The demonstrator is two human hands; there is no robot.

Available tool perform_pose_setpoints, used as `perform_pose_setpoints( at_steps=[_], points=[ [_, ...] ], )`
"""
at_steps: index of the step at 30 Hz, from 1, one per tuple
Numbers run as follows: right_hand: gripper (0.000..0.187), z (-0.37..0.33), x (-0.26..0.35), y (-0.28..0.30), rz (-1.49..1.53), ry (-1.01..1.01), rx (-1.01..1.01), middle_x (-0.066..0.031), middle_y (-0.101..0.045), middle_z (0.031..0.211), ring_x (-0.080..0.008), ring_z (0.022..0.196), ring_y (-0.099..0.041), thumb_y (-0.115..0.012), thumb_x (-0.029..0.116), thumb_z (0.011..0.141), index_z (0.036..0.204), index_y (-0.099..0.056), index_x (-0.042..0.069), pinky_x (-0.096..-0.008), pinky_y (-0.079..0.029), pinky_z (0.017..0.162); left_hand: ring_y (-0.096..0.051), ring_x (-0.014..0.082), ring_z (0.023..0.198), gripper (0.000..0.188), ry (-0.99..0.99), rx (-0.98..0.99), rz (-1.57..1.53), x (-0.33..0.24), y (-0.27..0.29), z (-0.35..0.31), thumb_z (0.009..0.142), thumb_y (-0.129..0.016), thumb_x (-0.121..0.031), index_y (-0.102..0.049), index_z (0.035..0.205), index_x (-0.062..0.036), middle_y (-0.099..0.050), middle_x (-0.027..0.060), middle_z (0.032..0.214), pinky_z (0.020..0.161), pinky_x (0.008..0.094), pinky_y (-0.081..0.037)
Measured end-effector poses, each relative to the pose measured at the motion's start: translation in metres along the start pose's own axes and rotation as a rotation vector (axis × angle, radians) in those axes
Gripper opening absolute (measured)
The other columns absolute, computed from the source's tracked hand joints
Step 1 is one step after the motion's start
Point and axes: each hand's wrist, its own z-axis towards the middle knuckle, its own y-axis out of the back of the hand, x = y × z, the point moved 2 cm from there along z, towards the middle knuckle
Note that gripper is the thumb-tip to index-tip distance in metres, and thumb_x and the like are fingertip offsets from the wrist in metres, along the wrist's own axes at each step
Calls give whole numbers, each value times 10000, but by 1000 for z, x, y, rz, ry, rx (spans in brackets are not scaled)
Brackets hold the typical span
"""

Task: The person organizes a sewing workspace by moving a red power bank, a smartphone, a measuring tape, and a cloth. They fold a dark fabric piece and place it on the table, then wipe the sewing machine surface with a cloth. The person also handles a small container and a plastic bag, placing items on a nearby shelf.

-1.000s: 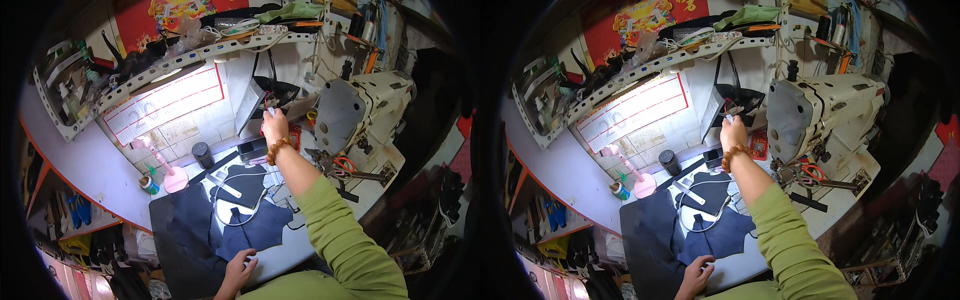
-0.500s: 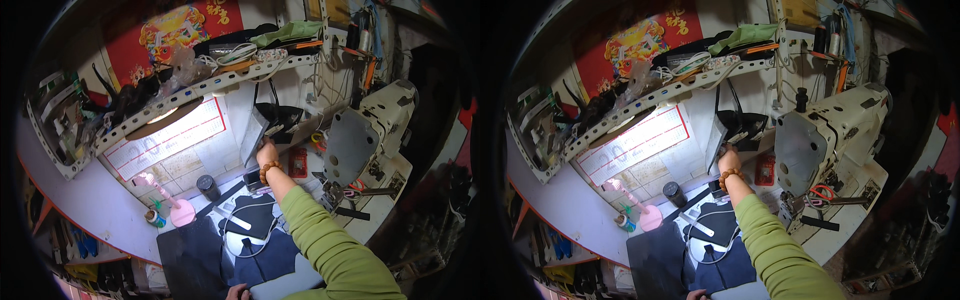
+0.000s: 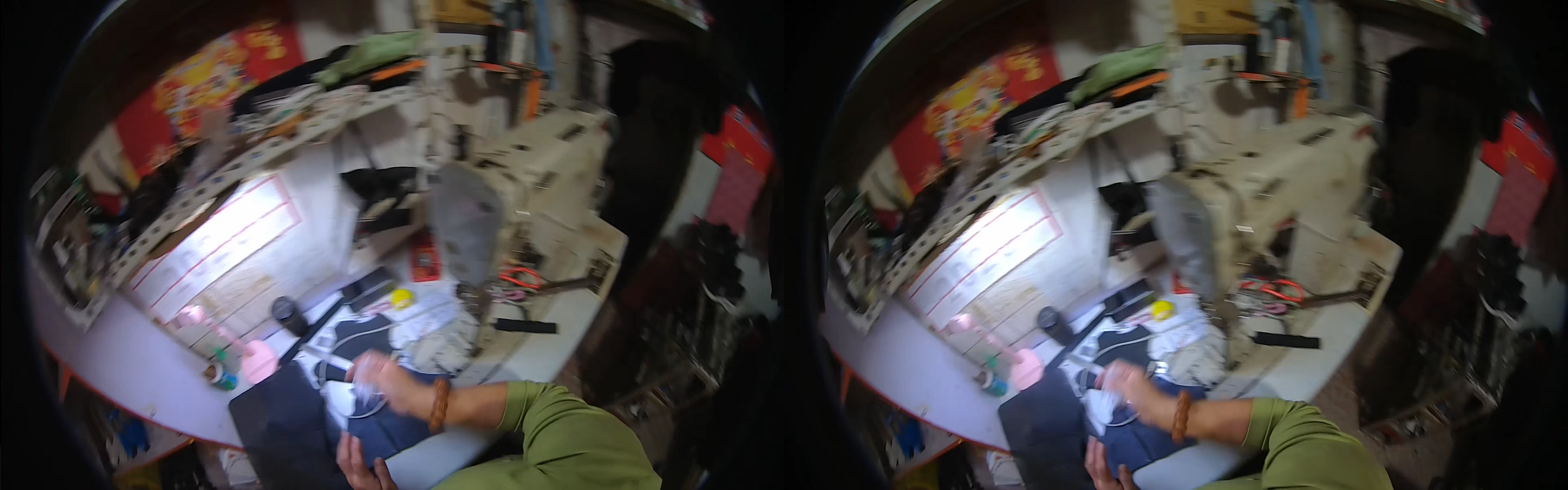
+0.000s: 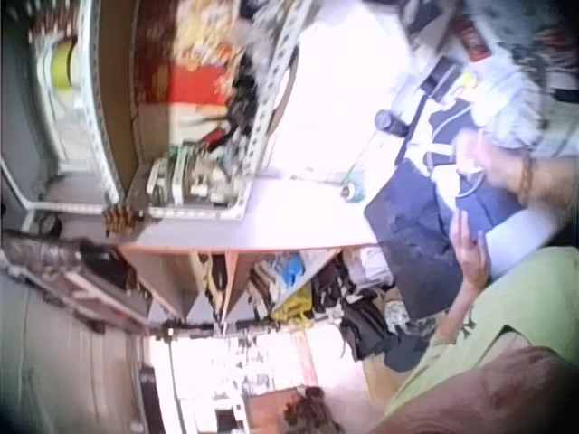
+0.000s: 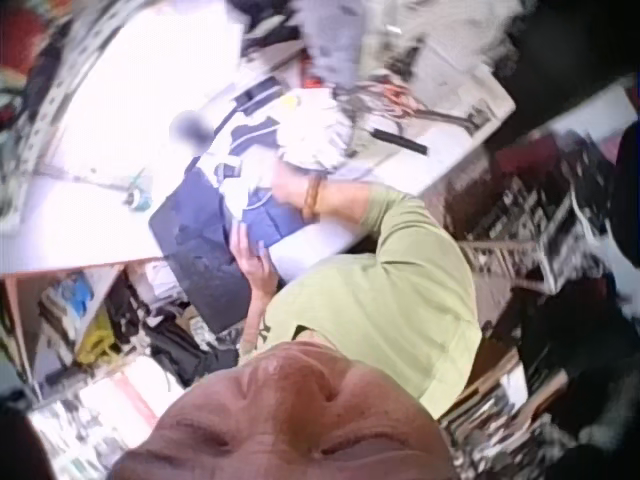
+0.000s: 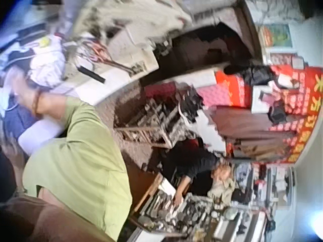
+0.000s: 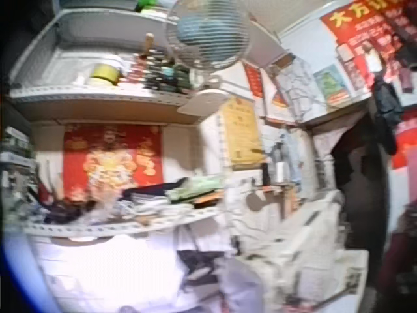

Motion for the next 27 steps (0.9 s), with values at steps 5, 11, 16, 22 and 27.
perform_pose_setpoints(
  at_steps=[5, 11, 16, 22, 27],
  points=[
    [369, -137, 12, -22, 353, -463, -161, 3, -597, 1235, -86, 1108, -534, -513, 359, 1012, 1305, -555, 139, -254, -440, 932, -482, 396, 1265, 491, -298, 58, 285, -32, -67, 21, 952, -565, -243, -484, 1356, 24, -535, 214, 1341, 1112, 508, -292],
    [496, -220, 72, 38, 362, -178, -293, -48, -527, 1311, -147, 1222, -476, -566, 357, 991, 1372, -463, 56, -322, -397, 1018, -160, 400, 1472, 1006, -422, 566, 270, -95, -136, -3, 881, -459, -606, -83, 1507, 87, -255, 231, 1563, 1156, 606, 42],
    [216, -345, 77, 147, 91, 259, -762, 17, -585, 752, -89, 630, -503, -595, 185, 949, 1074, -669, 25, -248, -406, 552, -170, 470, 1441, 850, -700, 877, 223, -152, -180, -57, 766, -692, -456, -415, 1412, 22, -258, 280, 1531, 1117, 689, -88],
    [207, -656, -62, 259, -571, -375, -1823, -69, -657, 801, -171, 693, -597, -609, 246, 934, 911, -686, 55, -334, -487, 622, -218, 478, 1413, 686, -585, 996, 82, -165, -193, -73, 772, -703, -353, -518, 1341, -18, -279, 285, 1518, 1132, 650, -126],
    [625, -936, -69, 291, 95, -741, -2202, -127, -678, 1036, -237, 845, -655, -472, 585, 865, 1116, -661, 44, -396, -517, 704, -267, 514, 1371, 593, -510, 996, -46, -163, -191, -70, 786, -706, -215, -512, 1305, -3, -303, 311, 1489, 1129, 605, -205]
  ],
)
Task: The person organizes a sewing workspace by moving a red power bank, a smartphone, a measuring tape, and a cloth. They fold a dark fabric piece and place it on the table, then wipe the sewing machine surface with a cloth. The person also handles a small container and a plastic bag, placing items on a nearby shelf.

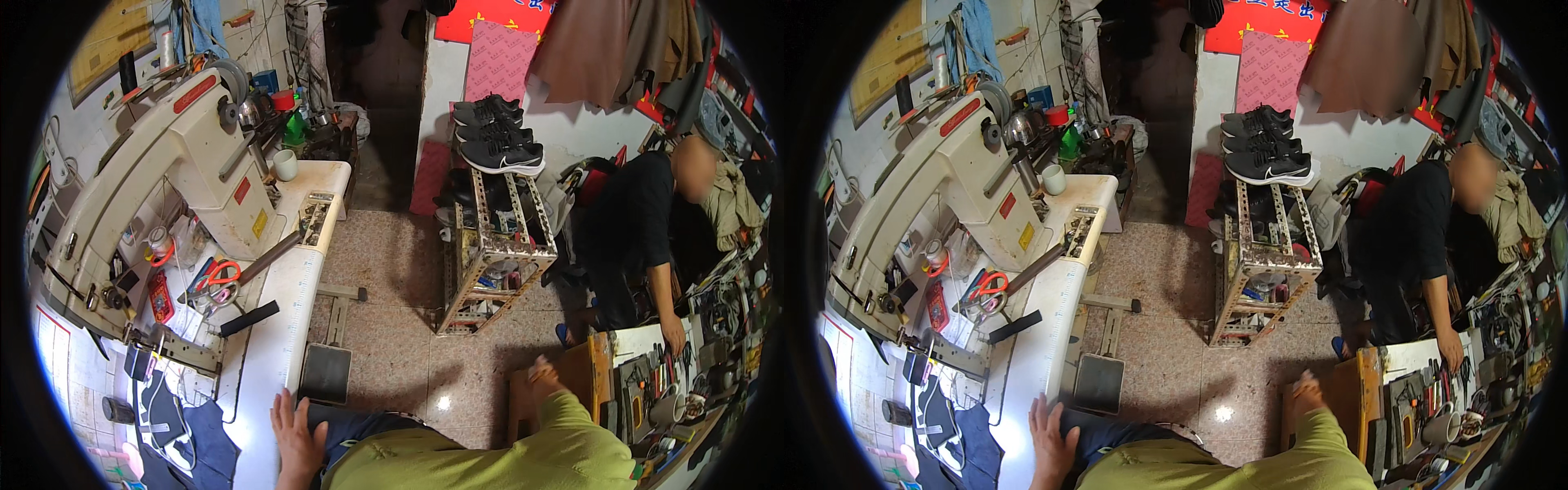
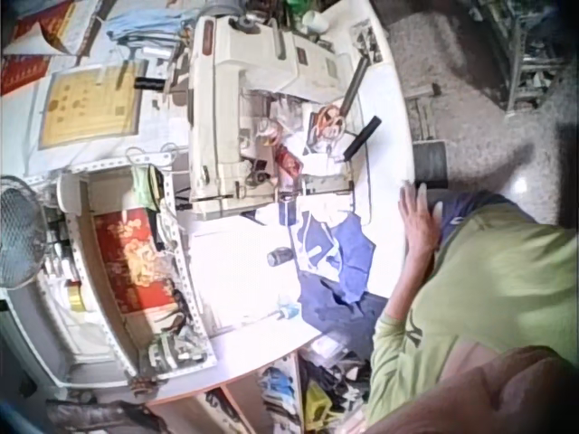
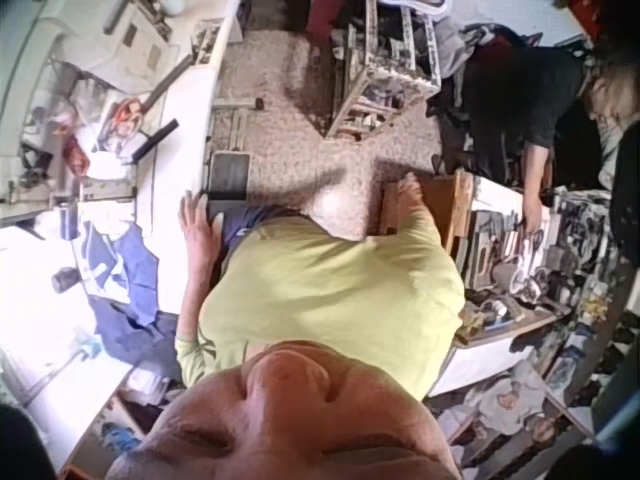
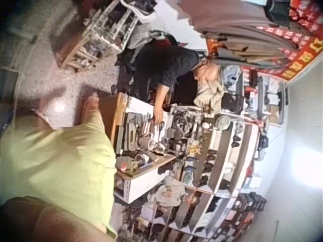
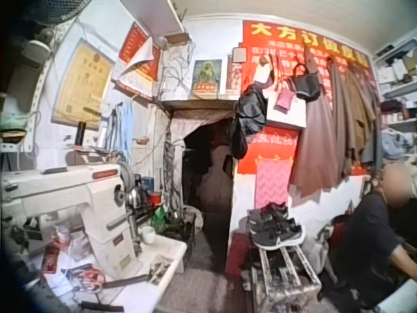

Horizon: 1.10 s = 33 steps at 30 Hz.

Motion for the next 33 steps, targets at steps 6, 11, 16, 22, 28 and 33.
perform_pose_setpoints(
  at_steps=[6, 11, 16, 22, 28, 33],
  points=[
    [834, -11, 350, 189, 1111, 789, 79, -75, -608, 907, -195, 581, -546, -546, 797, 781, 1283, -469, 135, -353, -411, 454, -312, 515, 1340, 591, 87, -89, -49, -4, 5, 6, 769, -691, -99, -472, 1304, 24, -301, 319, 1484, 1104, 562, -281],
    [983, -144, 484, 239, 1044, 1041, 110, -195, -511, 1357, -305, 1148, -580, -632, 713, 793, 1453, -356, 38, -439, -495, 858, -329, 473, 1360, 638, 172, -188, -11, -7, 11, 12, 742, -707, -33, -464, 1332, -20, -296, 278, 1509, 1105, 516, -325],
    [334, -255, 489, 190, 991, 1245, 97, -49, -676, 888, -112, 708, -594, -605, 333, 952, 1040, -652, 14, -239, -458, 631, -347, 456, 1350, 596, 232, -220, -44, 11, 10, -6, 764, -746, -81, -509, 1309, -35, -352, 267, 1470, 1109, 501, -337],
    [306, -395, 394, -4, 469, 1804, 188, -59, -643, 924, -146, 825, -582, -513, 292, 1015, 1007, -643, 15, -271, -461, 801, -383, 419, 1334, 508, 273, -426, -26, 27, 29, -45, 808, -735, -145, -550, 1274, -63, -394, 212, 1458, 1082, 480, -377],
    [110, -537, 242, -230, 6, 1756, 997, -57, -653, 892, -158, 782, -614, -624, 111, 922, 962, -655, 13, -301, -506, 730, -437, 415, 1289, 461, 460, -629, 70, 49, 60, -125, 788, -745, -151, -596, 1212, -49, -456, 214, 1402, 1070, 476, -379],
    [178, -660, 151, -296, -460, 2300, 1302, -130, -660, 884, -267, 768, -653, -695, 58, 804, 970, -655, 5, -350, -519, 690, -451, 414, 1274, 443, 699, -825, 269, 90, 101, -222, 787, -735, -154, -607, 1193, -31, -492, 231, 1364, 1071, 480, -367]
  ],
)
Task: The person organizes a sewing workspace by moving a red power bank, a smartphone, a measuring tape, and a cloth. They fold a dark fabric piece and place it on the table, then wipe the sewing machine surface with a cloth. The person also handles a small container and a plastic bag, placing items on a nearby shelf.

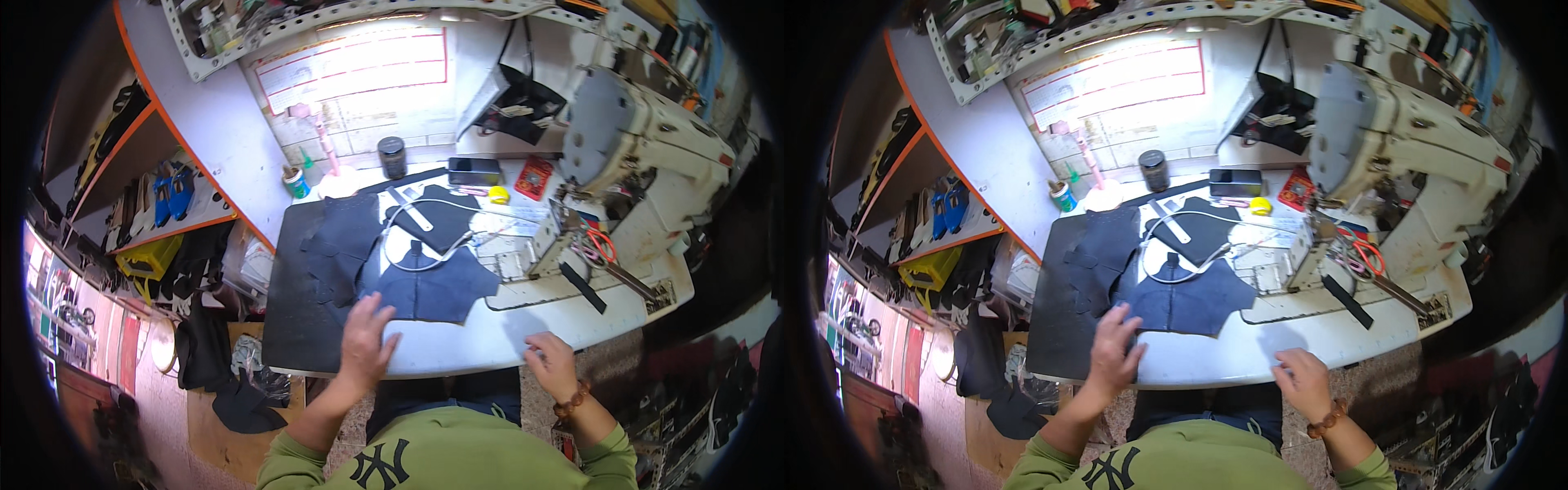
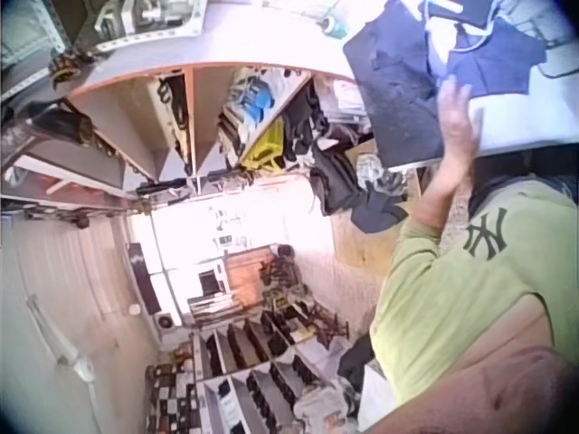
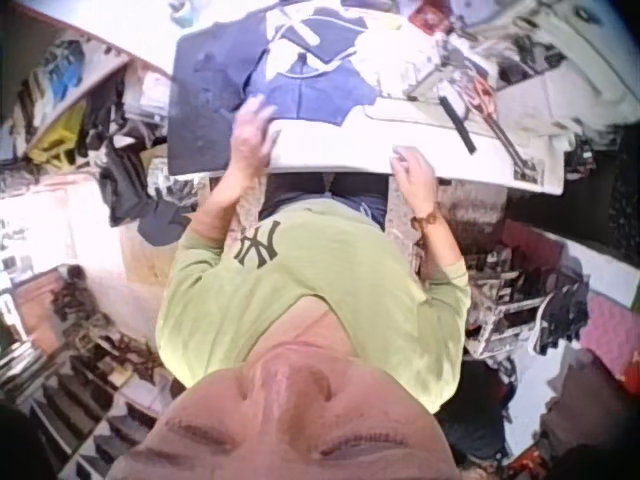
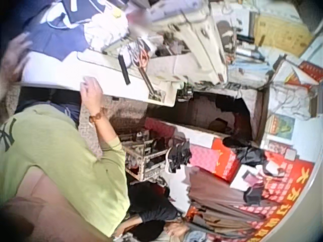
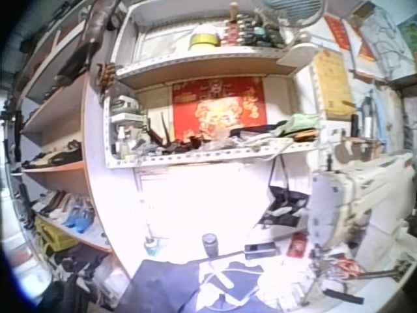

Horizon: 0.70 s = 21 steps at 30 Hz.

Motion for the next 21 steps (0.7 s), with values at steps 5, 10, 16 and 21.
perform_pose_setpoints(
  at_steps=[5, 10, 16, 21],
  points=[
    [230, 75, 35, -72, -32, 310, 228, -93, -650, 949, -284, 838, -638, -743, 130, 775, 965, -647, 43, -372, -519, 714, -457, 395, 1264, 508, 342, -83, 123, 121, 40, 22, 830, -697, -200, -537, 1275, -13, -506, 217, 1348, 1070, 452, -368],
    [230, 111, 49, -126, 9, 404, 336, -70, -637, 1009, -264, 889, -632, -743, 144, 775, 962, -638, 62, -365, -516, 733, -488, 385, 1225, 516, 547, -24, 11, 220, 35, 67, 855, -684, -250, -528, 1281, -5, -561, 203, 1290, 1037, 432, -391],
    [196, 126, 65, -167, 92, 373, 388, -76, -634, 1041, -259, 903, -625, -735, 156, 794, 937, -645, 56, -357, -521, 753, -520, 351, 1126, 416, 592, 45, 140, 254, 1, 118, 811, -727, -344, -647, 1109, -65, -576, 174, 1178, 985, 419, -421],
    [203, 133, 75, -185, 119, 381, 414, -90, -625, 1069, -271, 937, -618, -741, 159, 788, 938, -647, 60, -372, -519, 767, -556, 316, 1016, 225, 506, 8, 27, 259, -3, 139, 777, -762, -257, -674, 870, -73, -607, 122, 1025, 893, 408, -450]
  ],
)
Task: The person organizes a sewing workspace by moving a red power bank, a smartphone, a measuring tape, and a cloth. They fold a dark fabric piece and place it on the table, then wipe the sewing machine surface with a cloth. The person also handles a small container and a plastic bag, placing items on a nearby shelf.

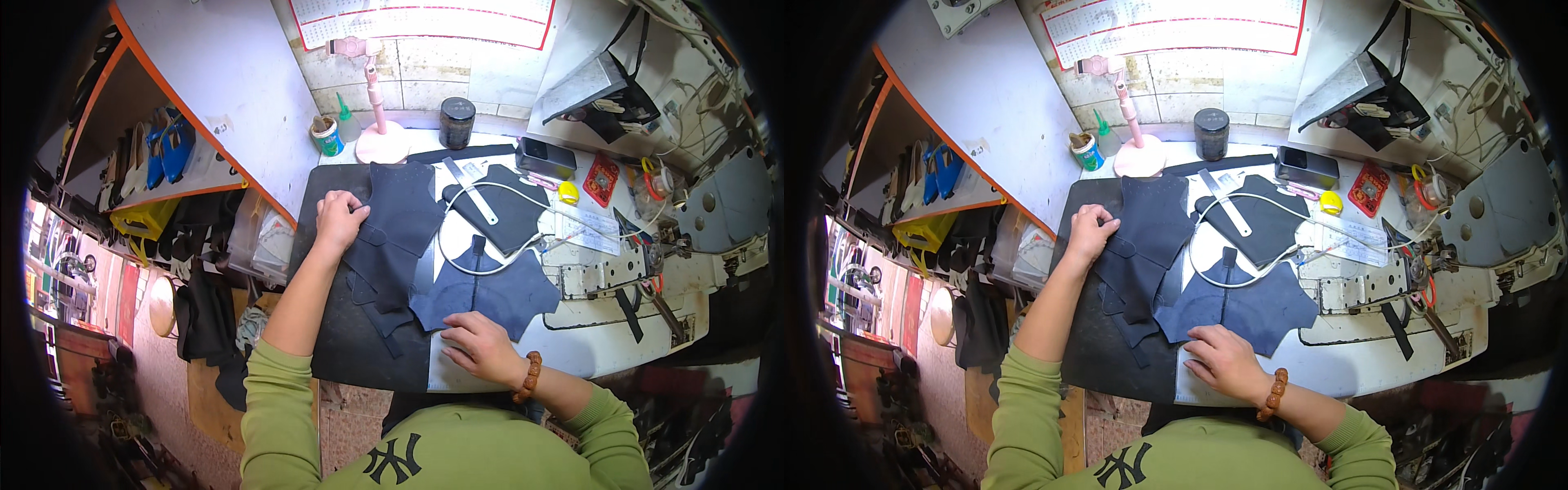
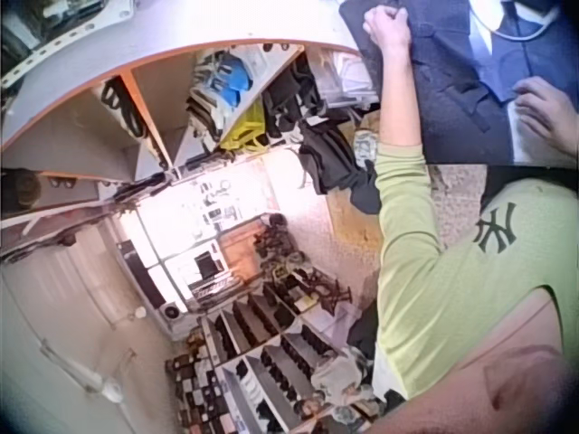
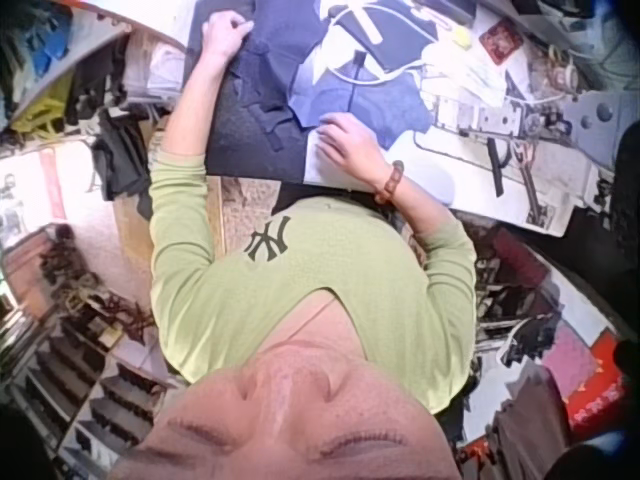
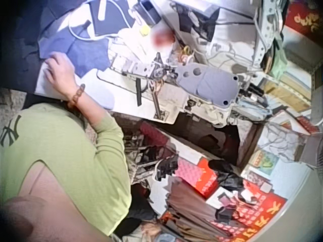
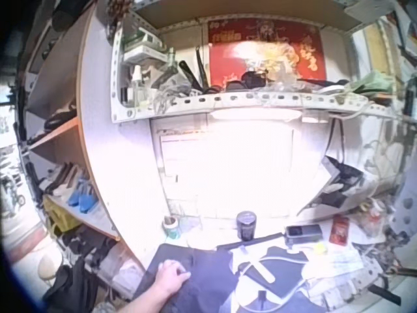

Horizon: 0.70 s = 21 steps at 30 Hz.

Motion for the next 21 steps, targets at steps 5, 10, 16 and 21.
perform_pose_setpoints(
  at_steps=[5, 10, 16, 21],
  points=[
    [244, 11, 4, -3, -37, 27, 18, -86, -610, 1113, -271, 988, -606, -756, 146, 751, 949, -637, 67, -376, -506, 810, -501, 55, 786, 85, 44, 79, -730, -18, 41, -1, 905, -666, -89, -611, 852, -51, -572, -37, 832, 747, 205, -420],
    [419, 35, 14, -14, -155, 226, 94, -131, -594, 1197, -307, 1077, -588, -792, 187, 686, 1056, -635, 69, -417, -479, 911, -448, 28, 743, 107, 22, -63, -904, -45, 110, -21, 924, -642, -78, -583, 835, -70, -522, -66, 785, 710, 189, -368],
    [629, 71, 33, -52, -336, 222, 428, -183, -506, 1341, -336, 1259, -460, -749, 403, 756, 1260, -580, 68, -530, -284, 1095, -452, 28, 775, 116, -16, -63, -940, -56, 155, -58, 898, -644, -64, -560, 829, -102, -501, -68, 805, 732, 197, -378],
    [462, 98, 15, -78, -553, 163, 384, -250, -468, 1367, -393, 1321, -379, -654, 306, 788, 1169, -677, 47, -568, -241, 1114, -498, 80, 945, 113, 27, 119, -1022, -48, 160, -82, 882, -671, -101, -570, 832, -99, -550, -33, 937, 898, 248, -371]
  ],
)
